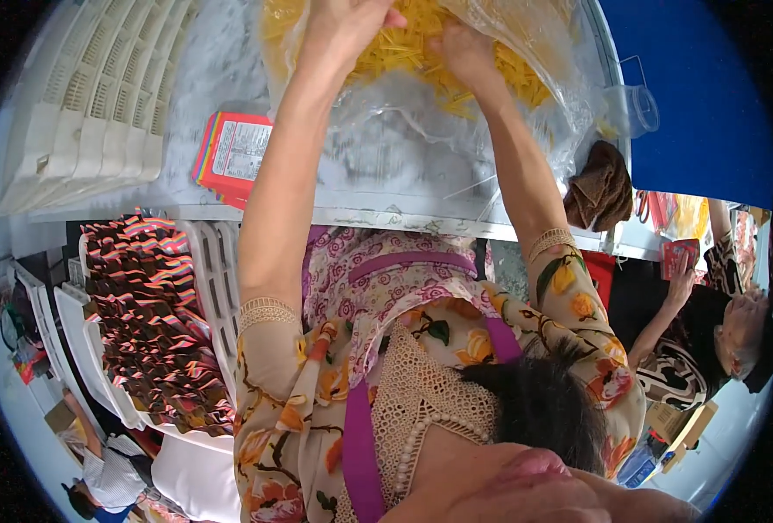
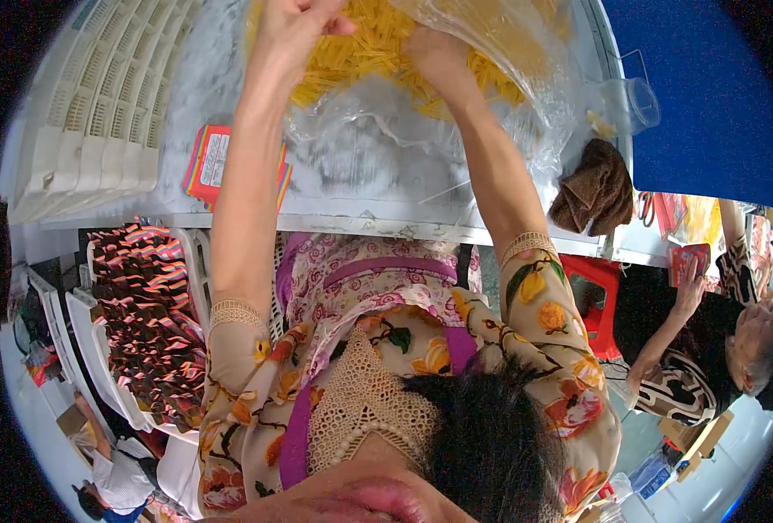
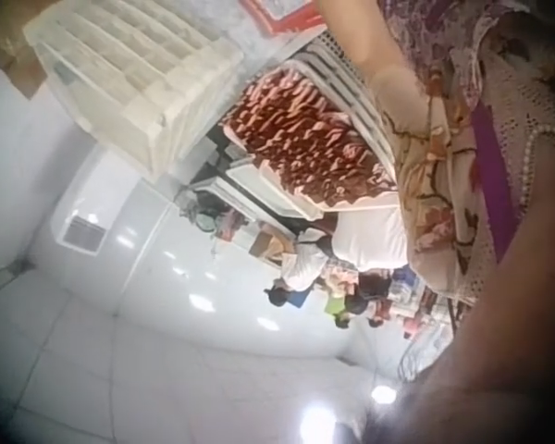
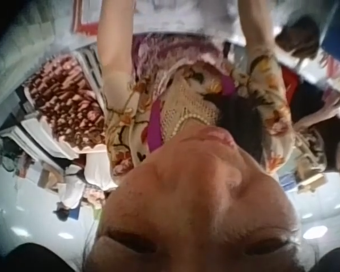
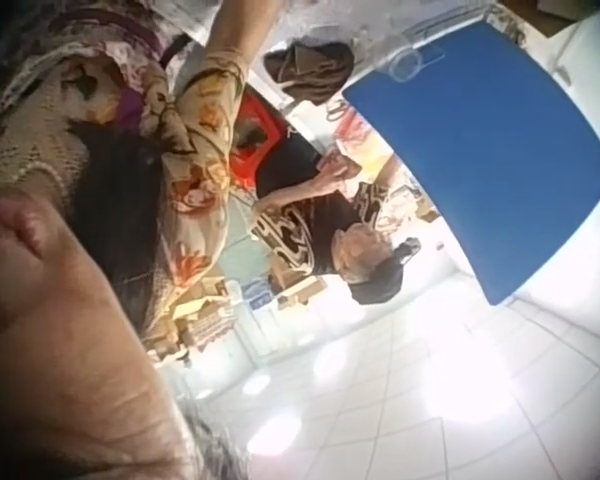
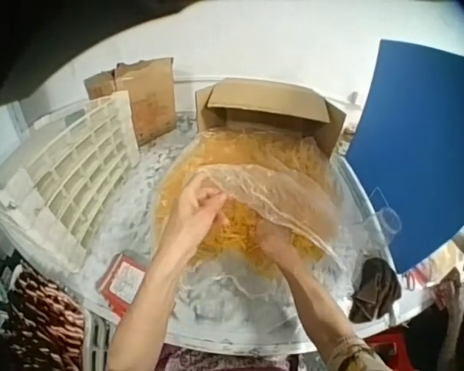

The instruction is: Packaging small yellow paper or plastic strips into small red and yellow paper packets.

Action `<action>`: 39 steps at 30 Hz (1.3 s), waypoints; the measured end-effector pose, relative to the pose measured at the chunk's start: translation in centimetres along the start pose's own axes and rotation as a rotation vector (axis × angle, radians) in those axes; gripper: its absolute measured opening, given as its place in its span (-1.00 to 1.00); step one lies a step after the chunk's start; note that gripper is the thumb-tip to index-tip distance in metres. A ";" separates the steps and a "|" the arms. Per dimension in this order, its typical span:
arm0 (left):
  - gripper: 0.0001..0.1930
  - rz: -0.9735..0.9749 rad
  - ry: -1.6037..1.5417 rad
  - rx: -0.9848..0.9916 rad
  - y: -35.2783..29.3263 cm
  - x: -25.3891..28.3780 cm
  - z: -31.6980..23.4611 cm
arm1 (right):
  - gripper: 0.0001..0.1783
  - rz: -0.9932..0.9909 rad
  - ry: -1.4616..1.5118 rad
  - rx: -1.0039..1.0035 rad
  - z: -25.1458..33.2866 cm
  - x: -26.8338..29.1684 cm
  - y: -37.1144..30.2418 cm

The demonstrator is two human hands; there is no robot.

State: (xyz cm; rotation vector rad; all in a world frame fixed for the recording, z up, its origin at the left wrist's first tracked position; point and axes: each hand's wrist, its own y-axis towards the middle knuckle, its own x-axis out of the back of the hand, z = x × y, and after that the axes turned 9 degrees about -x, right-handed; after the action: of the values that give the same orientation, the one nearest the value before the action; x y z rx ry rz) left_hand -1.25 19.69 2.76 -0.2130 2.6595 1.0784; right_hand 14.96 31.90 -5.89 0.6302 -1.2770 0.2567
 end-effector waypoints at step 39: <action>-0.70 -0.254 0.230 0.417 -7.6 -5.3 2.1 | -0.69 0.387 1.267 -0.196 4.1 4.4 -9.1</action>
State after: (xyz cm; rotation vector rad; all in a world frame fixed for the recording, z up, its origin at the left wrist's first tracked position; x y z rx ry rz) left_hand 5.96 15.95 -2.09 -0.5989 2.8794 0.4305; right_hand 17.62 21.54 -3.79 -0.0320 -0.1646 0.7007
